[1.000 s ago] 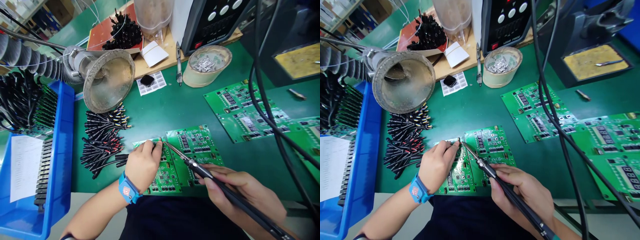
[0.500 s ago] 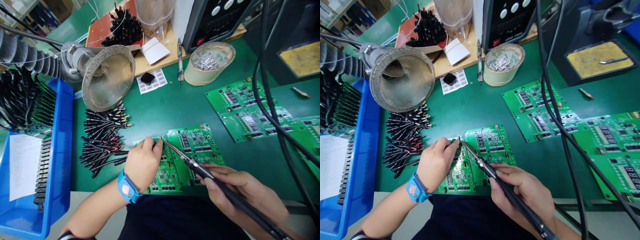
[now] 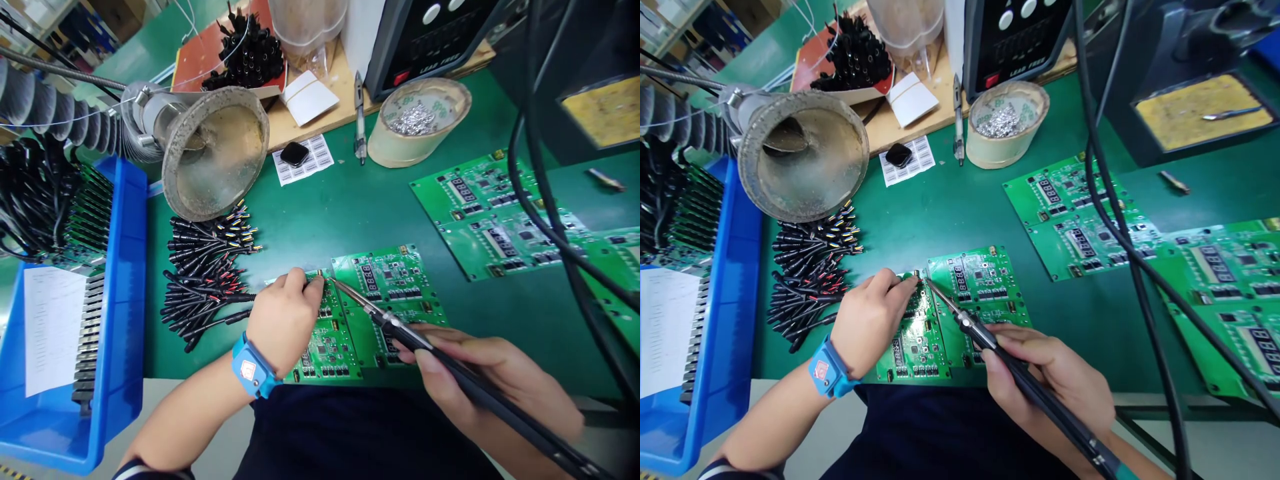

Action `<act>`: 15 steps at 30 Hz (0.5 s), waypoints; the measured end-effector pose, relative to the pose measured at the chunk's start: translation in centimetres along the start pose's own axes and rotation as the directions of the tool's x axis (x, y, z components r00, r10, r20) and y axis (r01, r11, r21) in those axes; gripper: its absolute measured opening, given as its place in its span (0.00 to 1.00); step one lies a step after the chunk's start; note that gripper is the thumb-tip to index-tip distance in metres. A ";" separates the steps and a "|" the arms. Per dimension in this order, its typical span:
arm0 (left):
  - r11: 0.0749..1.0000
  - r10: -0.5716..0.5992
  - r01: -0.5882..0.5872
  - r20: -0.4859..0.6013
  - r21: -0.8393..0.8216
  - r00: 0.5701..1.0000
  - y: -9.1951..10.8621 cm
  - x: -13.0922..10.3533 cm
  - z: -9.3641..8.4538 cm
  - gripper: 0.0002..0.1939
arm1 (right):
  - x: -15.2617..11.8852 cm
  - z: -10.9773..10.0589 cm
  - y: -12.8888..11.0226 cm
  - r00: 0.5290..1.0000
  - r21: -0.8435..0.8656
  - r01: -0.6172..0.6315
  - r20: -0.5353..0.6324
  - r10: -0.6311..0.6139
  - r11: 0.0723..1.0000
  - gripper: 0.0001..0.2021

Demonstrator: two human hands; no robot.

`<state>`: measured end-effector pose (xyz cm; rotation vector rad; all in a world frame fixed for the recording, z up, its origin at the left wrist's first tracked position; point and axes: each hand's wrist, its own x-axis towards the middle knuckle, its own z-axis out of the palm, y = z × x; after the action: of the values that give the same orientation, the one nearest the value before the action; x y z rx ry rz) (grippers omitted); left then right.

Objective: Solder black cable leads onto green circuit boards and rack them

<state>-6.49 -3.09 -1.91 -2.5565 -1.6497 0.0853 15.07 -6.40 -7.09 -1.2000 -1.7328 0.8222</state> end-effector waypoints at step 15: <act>0.998 0.028 -0.028 -0.002 0.056 1.000 0.0 -0.2 0.1 0.13 | -0.1 0.5 -0.2 0.994 0.072 -0.030 -0.099 0.037 0.997 0.07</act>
<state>-6.61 -3.27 -2.00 -2.5372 -1.5878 0.1289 14.55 -6.55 -7.17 -1.2052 -1.5940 0.8225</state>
